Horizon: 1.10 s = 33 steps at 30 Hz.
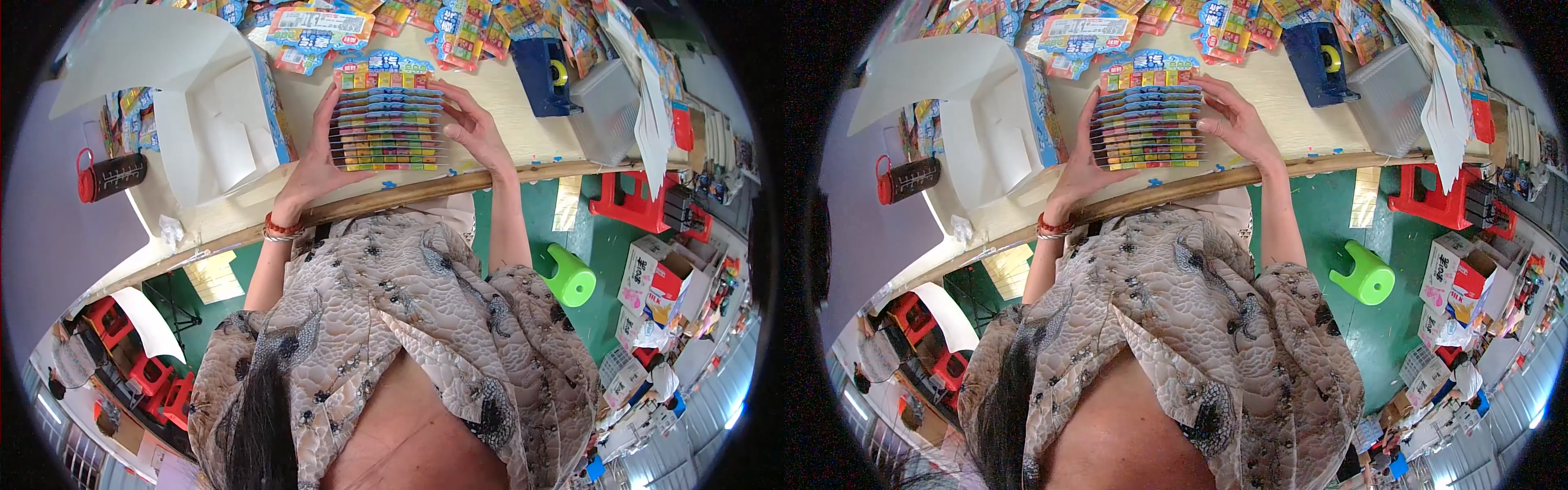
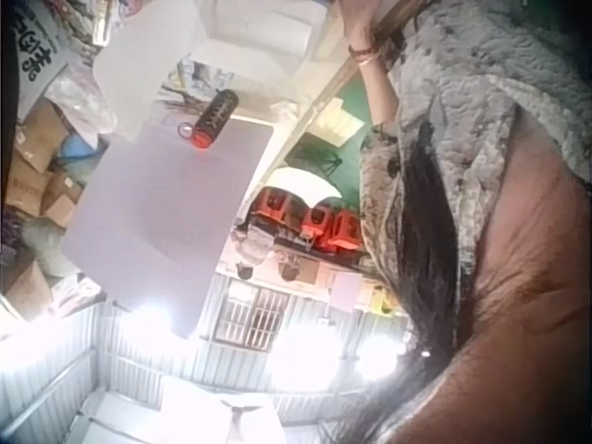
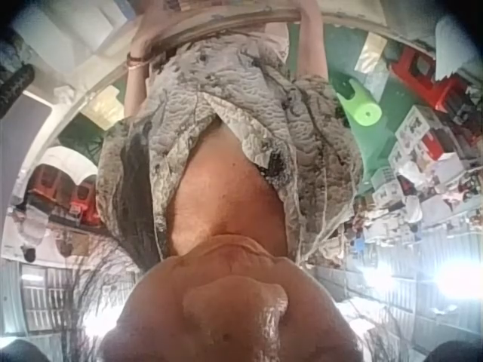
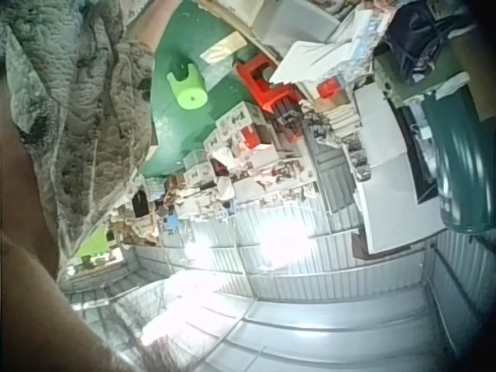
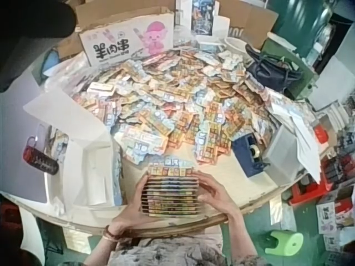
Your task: Packing small colorful product packets into cardboard display boxes at a workbench.
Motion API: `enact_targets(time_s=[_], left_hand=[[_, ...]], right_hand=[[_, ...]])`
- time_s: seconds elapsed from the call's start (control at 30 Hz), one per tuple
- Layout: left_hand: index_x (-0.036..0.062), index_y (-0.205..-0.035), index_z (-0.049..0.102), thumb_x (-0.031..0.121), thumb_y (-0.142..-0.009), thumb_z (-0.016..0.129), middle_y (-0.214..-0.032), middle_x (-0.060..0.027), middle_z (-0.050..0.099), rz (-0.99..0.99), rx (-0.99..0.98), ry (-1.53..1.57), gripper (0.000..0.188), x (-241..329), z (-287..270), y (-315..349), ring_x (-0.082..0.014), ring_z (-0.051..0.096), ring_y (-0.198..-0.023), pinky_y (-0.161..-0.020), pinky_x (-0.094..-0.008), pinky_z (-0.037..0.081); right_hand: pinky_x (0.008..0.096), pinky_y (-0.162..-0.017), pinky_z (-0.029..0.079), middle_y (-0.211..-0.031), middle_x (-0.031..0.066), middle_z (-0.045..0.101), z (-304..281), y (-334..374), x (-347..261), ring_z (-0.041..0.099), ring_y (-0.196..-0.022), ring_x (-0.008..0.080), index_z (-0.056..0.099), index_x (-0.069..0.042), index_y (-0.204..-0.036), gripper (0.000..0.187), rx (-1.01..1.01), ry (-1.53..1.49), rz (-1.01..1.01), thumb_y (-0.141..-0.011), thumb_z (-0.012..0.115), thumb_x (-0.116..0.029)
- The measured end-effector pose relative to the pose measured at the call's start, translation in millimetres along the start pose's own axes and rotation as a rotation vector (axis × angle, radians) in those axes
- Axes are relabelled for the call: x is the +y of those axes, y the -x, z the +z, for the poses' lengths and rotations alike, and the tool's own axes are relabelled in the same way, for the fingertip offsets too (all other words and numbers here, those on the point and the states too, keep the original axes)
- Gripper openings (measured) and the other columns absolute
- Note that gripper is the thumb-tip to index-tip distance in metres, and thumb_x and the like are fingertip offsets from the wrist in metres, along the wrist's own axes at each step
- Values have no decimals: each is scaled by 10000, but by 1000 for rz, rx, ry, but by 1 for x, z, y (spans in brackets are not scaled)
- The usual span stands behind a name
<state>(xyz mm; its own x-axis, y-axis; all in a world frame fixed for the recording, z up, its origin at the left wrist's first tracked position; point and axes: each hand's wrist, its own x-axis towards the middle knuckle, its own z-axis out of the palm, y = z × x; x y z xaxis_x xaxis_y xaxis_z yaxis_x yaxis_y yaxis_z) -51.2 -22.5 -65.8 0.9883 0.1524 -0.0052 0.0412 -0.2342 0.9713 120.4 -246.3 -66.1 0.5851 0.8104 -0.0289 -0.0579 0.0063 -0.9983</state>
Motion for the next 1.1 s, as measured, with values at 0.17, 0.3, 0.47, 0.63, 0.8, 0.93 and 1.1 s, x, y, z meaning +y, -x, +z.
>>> enact_targets(time_s=[0.17, 0.3, 0.47, 0.63, 0.8, 0.93, 1.1], left_hand=[[145, -1508, 10, 90, -625, 875, -1520, -123, 211, 59, 8, -103, 1237, 1, 0, -2, -252, 334, -1357, -1091, -411, 367], [89, -1499, 59, 214, -628, 882, -1563, -150, 67, 36, 12, 4, 1205, -3, 2, 0, -297, 164, -1430, -1149, -414, 252], [76, -1497, 51, 207, -628, 882, -1564, -140, 68, 27, 7, 13, 1209, 1, 2, -1, -284, 192, -1419, -1146, -403, 264], [112, -1504, 21, 149, -628, 878, -1530, -135, 165, 38, 6, -37, 1226, 2, 0, -1, -267, 279, -1378, -1115, -405, 318], [150, -1511, -7, 100, -634, 871, -1493, -133, 265, 12, -8, -45, 1242, -1, 1, 0, -256, 352, -1345, -1085, -411, 369], [126, -1507, -47, 123, -640, 871, -1525, -136, 186, 65, -1, -2, 1262, 6, 1, -2, -259, 318, -1362, -1093, -395, 353], [116, -1483, -173, 122, -659, 860, -1536, -151, 147, 92, 17, -28, 1321, 7, 3, 2, -262, 304, -1370, -1092, -383, 343]], right_hand=[[402, -1141, 276, -1434, 73, 390, -2, 0, 3, 350, -1352, 216, 455, -66, -1374, 776, -9, 8, -1, -749, 755, -412], [397, -1143, 275, -1438, 63, 388, -2, 0, 1, 351, -1351, 208, 448, -72, -1382, 780, -11, 14, 12, -746, 762, -397], [396, -1141, 279, -1435, 68, 393, -1, 1, 1, 357, -1348, 211, 444, -71, -1384, 781, -3, 19, 16, -744, 770, -376], [392, -1137, 291, -1430, 75, 400, -2, 0, 1, 368, -1341, 211, 446, -64, -1380, 754, 1, -18, 24, -756, 773, -334], [358, -1102, 349, -1410, 78, 416, -4, -1, 14, 423, -1295, 192, 452, -49, -1371, 570, 19, 14, -22, -862, 684, -158], [318, -1048, 407, -1374, 61, 448, 4, 1, 25, 483, -1233, 174, 456, -48, -1367, 513, 136, 30, 37, -887, 637, -78], [280, -954, 466, -1266, 52, 537, 9, 1, 27, 529, -1157, 150, 444, -57, -1379, 491, 197, 62, 68, -917, 608, -86]])
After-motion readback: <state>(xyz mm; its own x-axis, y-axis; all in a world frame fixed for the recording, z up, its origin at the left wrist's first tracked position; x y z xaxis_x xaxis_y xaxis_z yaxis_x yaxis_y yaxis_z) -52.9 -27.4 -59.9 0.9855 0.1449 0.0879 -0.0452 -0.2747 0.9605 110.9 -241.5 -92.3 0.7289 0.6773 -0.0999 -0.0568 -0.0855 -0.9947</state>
